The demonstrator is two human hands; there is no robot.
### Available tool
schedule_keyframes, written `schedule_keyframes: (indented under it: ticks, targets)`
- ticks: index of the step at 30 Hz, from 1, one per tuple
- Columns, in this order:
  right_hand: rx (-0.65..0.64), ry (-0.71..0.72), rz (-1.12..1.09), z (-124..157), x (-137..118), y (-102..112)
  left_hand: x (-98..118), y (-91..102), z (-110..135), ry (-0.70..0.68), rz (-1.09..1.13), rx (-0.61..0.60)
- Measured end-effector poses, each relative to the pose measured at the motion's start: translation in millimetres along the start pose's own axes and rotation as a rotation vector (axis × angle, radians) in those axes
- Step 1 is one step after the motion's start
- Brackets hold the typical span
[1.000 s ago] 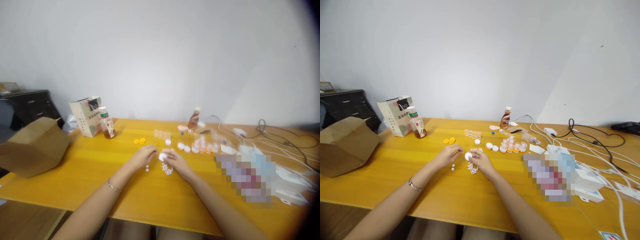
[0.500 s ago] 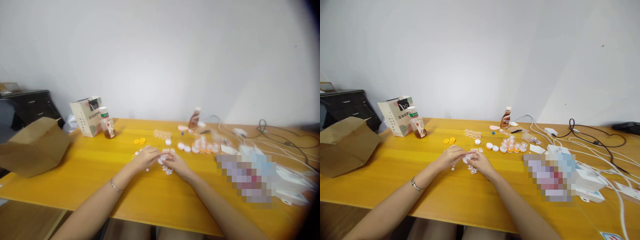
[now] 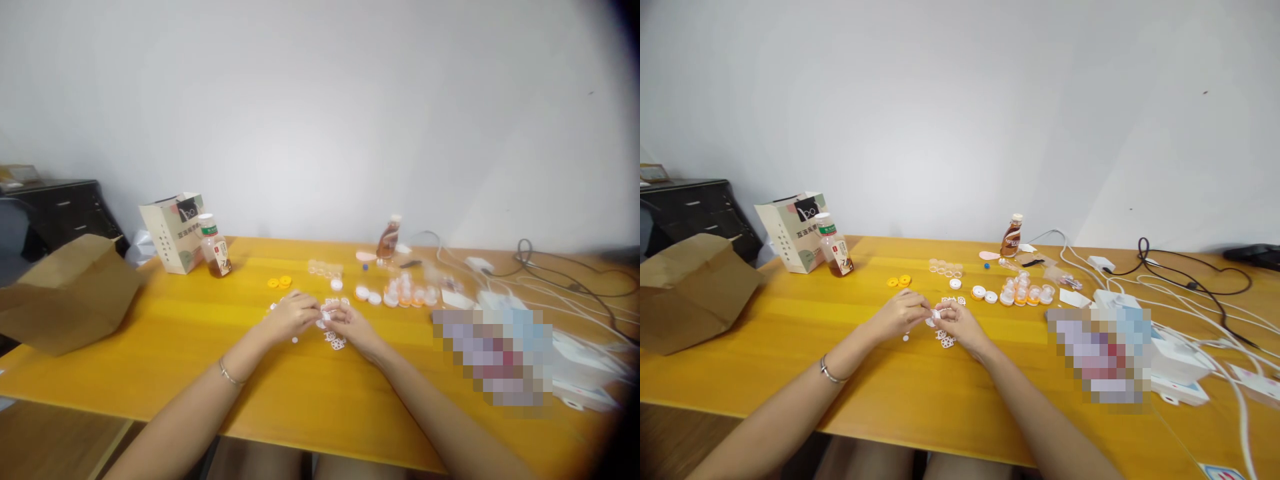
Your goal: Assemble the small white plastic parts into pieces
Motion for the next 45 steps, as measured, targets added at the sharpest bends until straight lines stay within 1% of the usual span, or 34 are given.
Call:
schedule_keyframes:
  ticks: [6,10,14,20,27,34,37,41,45]
  targets:
    - [-0.001,0.004,0.001,0.4,-1.2,-0.4,-1.1,1.3,-0.3,0.024,0.049,-0.023]
    - [-0.020,0.021,-0.020,-0.5,-1.5,0.5,1.7,8.1,-1.6,0.038,0.078,-0.041]
    - [-0.056,0.070,-0.047,-1.0,-4.6,0.4,2.6,14.0,-1.8,0.051,0.152,-0.041]
    - [-0.023,0.090,-0.014,-0.6,-8.4,1.4,-1.7,9.0,0.6,0.073,0.286,-0.040]
    - [0.022,0.108,0.032,1.5,-11.2,4.0,-7.7,5.9,3.0,0.114,0.382,-0.035]
    - [0.017,0.133,0.037,2.8,-11.1,3.8,-4.2,8.2,2.6,0.104,0.363,-0.141]
    - [0.026,0.122,0.036,3.0,-9.3,4.9,-1.7,10.7,2.4,0.105,0.353,-0.164]
    - [0.032,0.119,0.042,2.6,-8.0,6.4,-1.3,14.0,2.3,0.119,0.382,-0.139]
    - [0.007,0.121,0.045,1.1,-8.7,5.1,-6.0,12.2,1.1,0.153,0.456,-0.073]
Point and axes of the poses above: each hand's wrist, its own z-axis away from the middle knuckle, its own y-axis out of the back of the hand, x = y × z, the point moved 7 cm from there along -z, towards the middle knuckle, and after that the axes turned 2 degrees about -x, right-handed, at the moved point
